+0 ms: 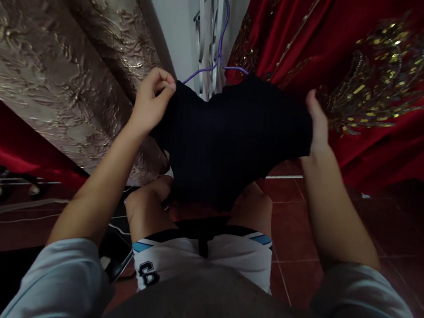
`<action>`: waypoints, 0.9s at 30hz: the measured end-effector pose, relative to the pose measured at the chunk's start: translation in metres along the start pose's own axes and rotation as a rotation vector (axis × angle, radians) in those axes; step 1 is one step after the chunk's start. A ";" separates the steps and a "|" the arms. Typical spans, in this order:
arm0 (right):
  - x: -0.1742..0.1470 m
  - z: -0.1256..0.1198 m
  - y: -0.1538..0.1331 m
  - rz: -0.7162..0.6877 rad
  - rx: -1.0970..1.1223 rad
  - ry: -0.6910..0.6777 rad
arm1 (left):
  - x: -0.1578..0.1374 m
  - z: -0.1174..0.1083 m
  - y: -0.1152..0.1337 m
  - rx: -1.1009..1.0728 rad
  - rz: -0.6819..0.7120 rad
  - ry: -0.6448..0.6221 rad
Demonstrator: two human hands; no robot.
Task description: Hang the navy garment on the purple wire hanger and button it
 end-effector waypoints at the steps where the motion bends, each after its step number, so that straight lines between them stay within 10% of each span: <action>1: -0.005 -0.002 -0.007 0.053 0.024 -0.042 | 0.002 0.004 0.008 -0.034 -0.004 -0.007; 6: -0.039 0.011 -0.055 -0.043 0.098 -0.244 | -0.007 0.021 0.077 -0.253 0.104 -0.042; 12: -0.076 0.034 -0.074 -0.170 0.193 -0.150 | -0.019 -0.002 0.106 -0.344 0.084 0.040; 20: -0.117 0.080 -0.044 -0.361 -0.256 -1.109 | -0.059 -0.042 0.095 -0.328 -0.588 -0.427; 24: -0.075 0.082 -0.004 -0.363 -0.288 -0.670 | -0.086 -0.072 0.083 -0.104 -0.604 -0.683; 27: -0.052 0.076 0.031 -0.340 -0.297 -0.493 | -0.081 -0.089 0.080 0.019 -0.487 -0.645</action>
Point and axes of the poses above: each hand's wrist, its own x-axis towards the middle knuckle, its own z-axis out of the palm, y = z × x, the point moved 1 cm from there along x, towards the middle knuckle, and after that the axes turned 11 degrees about y, right-handed, at the moved point
